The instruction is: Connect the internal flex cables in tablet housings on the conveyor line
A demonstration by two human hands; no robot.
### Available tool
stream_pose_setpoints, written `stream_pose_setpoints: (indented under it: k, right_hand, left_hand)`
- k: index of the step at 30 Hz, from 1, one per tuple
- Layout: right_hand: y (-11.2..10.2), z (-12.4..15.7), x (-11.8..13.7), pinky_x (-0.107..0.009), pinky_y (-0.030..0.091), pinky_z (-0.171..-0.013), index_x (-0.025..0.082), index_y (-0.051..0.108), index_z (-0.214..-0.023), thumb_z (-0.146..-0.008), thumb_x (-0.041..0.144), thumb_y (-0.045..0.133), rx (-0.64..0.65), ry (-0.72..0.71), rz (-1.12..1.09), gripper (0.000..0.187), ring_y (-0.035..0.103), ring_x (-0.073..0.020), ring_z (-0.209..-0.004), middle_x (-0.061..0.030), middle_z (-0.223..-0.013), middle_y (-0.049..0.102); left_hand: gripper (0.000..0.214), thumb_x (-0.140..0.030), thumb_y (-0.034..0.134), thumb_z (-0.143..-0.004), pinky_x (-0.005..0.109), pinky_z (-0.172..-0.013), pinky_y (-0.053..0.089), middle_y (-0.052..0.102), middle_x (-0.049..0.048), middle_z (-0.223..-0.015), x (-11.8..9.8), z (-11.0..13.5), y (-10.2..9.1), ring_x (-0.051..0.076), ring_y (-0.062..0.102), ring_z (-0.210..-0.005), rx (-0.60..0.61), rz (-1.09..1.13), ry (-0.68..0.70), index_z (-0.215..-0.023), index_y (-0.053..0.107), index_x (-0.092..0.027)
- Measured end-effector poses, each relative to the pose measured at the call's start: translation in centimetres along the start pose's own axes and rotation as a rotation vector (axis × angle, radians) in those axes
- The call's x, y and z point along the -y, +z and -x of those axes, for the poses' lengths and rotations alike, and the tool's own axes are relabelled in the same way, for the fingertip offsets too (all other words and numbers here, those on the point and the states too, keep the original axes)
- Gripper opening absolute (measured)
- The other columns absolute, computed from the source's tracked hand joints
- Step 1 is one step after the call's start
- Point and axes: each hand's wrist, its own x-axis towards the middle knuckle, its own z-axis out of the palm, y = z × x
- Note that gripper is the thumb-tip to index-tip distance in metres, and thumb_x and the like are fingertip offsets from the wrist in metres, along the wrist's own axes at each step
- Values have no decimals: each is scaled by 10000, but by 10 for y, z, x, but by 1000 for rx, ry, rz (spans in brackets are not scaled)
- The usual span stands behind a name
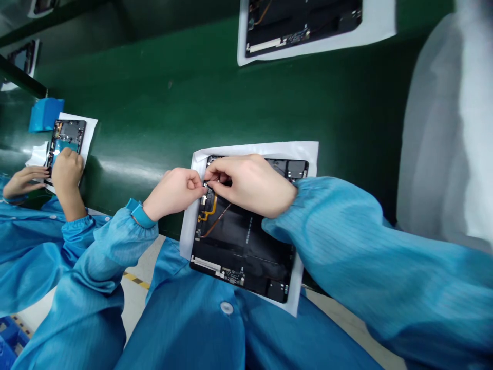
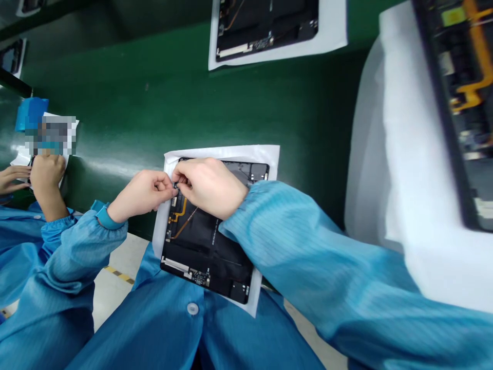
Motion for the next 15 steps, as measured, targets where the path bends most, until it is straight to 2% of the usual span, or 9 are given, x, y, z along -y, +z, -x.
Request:
stream_pose_setpoints:
  k: [8, 12, 15]
  right_hand:
    - [-1, -2, 2, -271, 470, -687, 191, 686, -816, -763, 93, 581, 11, -2, 15, 153, 636, -155, -670, -12, -757, 704]
    - [0, 0, 1, -278, 482, -699, 185, 693, -834, -772, 83, 577, 6, -29, 59, 166, 644, -164, -696, -23, -774, 708]
    - [-3, 9, 2, -312, 492, -745, 181, 702, -842, -842, 115, 548, -6, -99, 172, 168, 656, -202, -783, -64, -842, 724]
  left_hand:
    - [171, -193, 620, -806, 215, -569, 389, 571, -42, -543, 0, 0, 0, 83, 511, -524, -22, -16, -3, -639, 590, -172]
    - [182, -167, 615, -804, 234, -617, 391, 593, -27, -579, -4, -1, 1, 99, 518, -566, -56, -121, 41, -623, 592, -169]
    - [147, -151, 608, -812, 247, -644, 384, 618, -16, -626, -9, -2, 0, 110, 523, -593, -83, -247, 96, -666, 613, -165]
